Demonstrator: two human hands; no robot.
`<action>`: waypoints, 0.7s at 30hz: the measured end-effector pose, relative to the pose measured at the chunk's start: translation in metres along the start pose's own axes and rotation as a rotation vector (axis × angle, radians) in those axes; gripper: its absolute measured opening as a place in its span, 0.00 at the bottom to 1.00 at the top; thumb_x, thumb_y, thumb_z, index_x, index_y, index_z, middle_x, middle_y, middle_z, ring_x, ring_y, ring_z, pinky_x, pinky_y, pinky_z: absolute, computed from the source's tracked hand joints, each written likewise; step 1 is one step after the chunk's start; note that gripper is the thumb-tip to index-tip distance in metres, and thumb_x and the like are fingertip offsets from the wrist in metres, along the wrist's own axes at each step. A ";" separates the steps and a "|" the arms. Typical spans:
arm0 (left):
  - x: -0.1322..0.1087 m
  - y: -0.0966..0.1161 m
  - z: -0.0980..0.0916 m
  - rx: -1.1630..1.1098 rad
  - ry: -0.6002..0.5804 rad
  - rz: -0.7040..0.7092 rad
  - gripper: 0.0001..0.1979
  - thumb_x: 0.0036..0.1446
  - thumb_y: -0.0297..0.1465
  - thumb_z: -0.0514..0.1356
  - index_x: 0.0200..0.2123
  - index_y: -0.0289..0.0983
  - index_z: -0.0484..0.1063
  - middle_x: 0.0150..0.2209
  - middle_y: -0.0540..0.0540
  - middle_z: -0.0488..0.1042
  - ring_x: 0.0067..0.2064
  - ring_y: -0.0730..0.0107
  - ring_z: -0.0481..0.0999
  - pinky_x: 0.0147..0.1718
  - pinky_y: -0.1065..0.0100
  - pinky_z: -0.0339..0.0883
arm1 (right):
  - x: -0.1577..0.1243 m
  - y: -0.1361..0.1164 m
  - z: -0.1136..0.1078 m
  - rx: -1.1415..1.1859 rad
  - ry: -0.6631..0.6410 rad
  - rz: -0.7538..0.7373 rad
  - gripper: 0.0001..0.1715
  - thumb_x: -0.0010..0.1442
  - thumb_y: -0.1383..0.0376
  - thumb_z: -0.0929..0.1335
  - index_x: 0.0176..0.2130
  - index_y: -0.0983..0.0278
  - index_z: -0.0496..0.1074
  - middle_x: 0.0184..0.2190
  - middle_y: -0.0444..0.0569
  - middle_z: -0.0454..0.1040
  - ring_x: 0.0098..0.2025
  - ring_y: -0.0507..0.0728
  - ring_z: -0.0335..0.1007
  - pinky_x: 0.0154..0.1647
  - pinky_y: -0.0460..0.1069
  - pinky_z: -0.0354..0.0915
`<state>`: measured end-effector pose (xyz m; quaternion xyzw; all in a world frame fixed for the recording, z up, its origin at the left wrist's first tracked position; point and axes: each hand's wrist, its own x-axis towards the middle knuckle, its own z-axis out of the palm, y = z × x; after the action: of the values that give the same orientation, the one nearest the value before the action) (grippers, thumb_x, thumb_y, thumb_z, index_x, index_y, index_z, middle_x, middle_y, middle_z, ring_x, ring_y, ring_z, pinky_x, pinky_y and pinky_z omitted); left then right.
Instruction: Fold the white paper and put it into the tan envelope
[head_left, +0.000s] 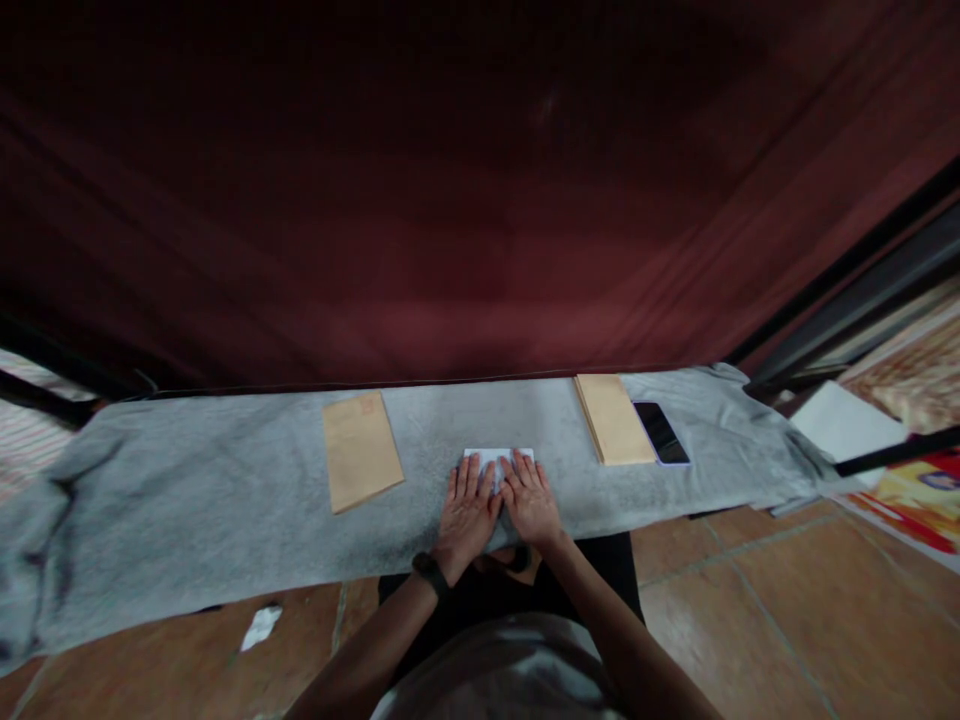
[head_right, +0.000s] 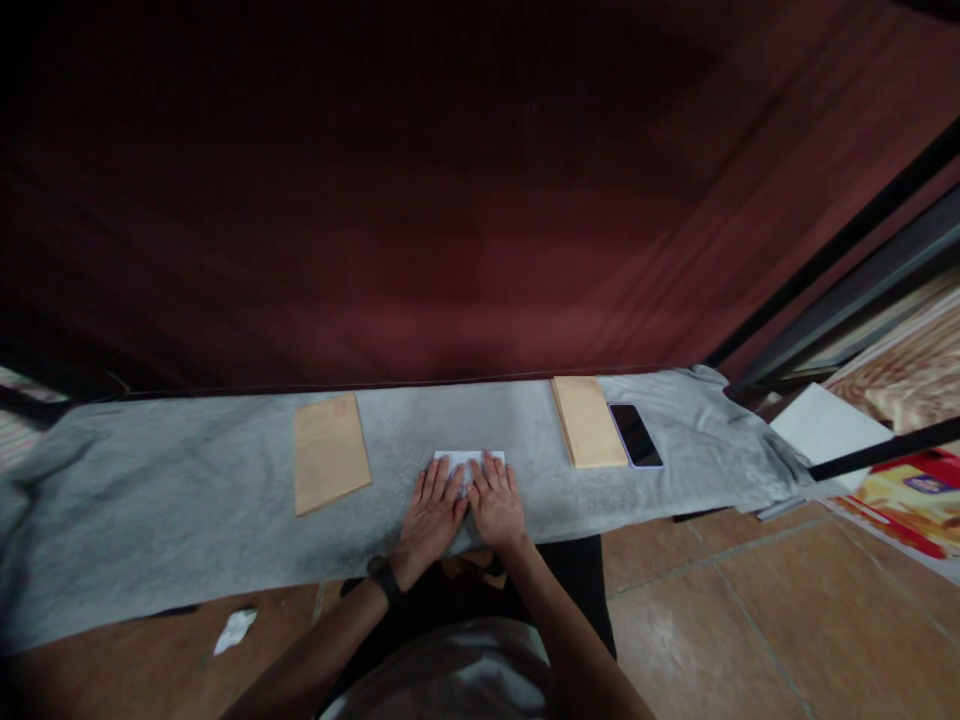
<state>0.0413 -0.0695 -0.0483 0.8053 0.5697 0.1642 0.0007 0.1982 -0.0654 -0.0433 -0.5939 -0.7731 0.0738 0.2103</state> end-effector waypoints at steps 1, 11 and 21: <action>-0.001 0.000 -0.001 0.002 -0.001 0.003 0.29 0.66 0.36 0.50 0.68 0.39 0.55 0.70 0.39 0.55 0.71 0.50 0.51 0.66 0.45 0.51 | 0.000 0.001 0.000 -0.007 0.005 0.010 0.28 0.71 0.59 0.59 0.68 0.59 0.59 0.70 0.54 0.53 0.71 0.65 0.47 0.69 0.64 0.47; -0.016 -0.005 -0.023 -0.017 -0.132 0.270 0.32 0.68 0.45 0.47 0.68 0.34 0.55 0.70 0.39 0.54 0.72 0.58 0.47 0.69 0.47 0.40 | -0.002 0.008 0.002 0.024 0.017 -0.018 0.29 0.71 0.60 0.59 0.68 0.58 0.58 0.70 0.56 0.52 0.72 0.66 0.45 0.69 0.66 0.45; -0.016 0.000 -0.027 0.066 -0.171 0.274 0.34 0.68 0.47 0.46 0.69 0.32 0.52 0.71 0.36 0.51 0.73 0.56 0.44 0.68 0.47 0.38 | 0.024 0.014 0.002 -0.017 -0.056 -0.032 0.27 0.70 0.64 0.56 0.65 0.67 0.60 0.66 0.61 0.60 0.68 0.64 0.52 0.67 0.65 0.46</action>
<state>0.0295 -0.0891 -0.0270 0.8860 0.4575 0.0751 0.0003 0.2048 -0.0384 -0.0445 -0.5808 -0.7887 0.0806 0.1848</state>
